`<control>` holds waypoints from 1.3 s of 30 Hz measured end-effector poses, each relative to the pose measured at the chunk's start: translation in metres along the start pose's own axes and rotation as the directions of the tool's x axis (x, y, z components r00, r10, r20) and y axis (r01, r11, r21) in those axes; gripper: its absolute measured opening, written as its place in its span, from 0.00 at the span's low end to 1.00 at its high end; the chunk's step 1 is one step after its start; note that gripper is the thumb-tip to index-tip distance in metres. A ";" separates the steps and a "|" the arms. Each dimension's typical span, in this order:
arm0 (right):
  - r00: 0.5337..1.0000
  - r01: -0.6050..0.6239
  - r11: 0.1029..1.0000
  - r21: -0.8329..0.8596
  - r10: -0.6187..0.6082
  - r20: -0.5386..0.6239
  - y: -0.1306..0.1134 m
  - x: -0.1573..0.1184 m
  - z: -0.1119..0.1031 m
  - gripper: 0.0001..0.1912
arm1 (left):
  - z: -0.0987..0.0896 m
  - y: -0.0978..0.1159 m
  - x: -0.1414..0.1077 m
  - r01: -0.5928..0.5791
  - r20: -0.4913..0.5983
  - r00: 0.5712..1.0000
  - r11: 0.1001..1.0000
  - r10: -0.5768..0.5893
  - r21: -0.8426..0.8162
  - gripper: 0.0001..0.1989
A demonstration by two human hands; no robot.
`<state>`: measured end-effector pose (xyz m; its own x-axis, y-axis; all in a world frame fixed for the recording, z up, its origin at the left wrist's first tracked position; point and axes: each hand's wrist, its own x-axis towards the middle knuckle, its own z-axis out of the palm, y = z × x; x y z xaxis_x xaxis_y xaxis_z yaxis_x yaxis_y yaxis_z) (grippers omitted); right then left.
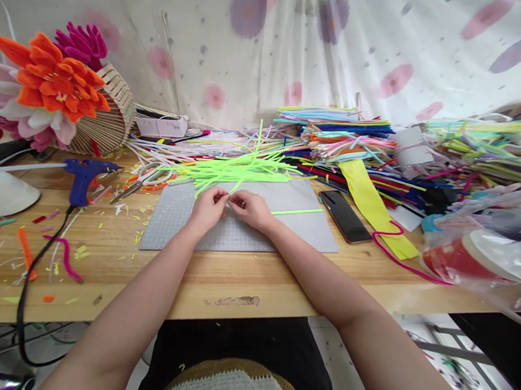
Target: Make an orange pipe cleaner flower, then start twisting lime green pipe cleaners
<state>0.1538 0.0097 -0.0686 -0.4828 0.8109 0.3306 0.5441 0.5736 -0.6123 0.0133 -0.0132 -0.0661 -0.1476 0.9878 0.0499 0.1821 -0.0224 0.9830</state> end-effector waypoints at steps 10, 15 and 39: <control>1.000 -0.005 0.999 -0.046 0.005 0.005 0.002 -0.001 0.000 0.09 | -0.007 0.009 -0.003 0.114 0.134 0.985 0.992 -0.107 -0.046 0.09; 1.000 0.003 0.997 -0.079 -0.002 0.013 0.002 -0.001 -0.002 0.08 | -0.007 0.004 0.000 0.142 0.123 0.981 0.988 -0.149 0.060 0.08; 0.997 0.074 0.970 -0.232 -0.063 0.055 0.002 -0.002 -0.006 0.11 | -0.009 0.006 -0.003 0.046 0.208 0.977 0.999 -0.040 -0.026 0.10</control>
<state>0.1600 0.0095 -0.0659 -0.5527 0.7658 0.3287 0.6515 0.6430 -0.4027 0.0062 -0.0178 -0.0588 0.0507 0.9984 -0.0268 0.1495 0.0189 0.9886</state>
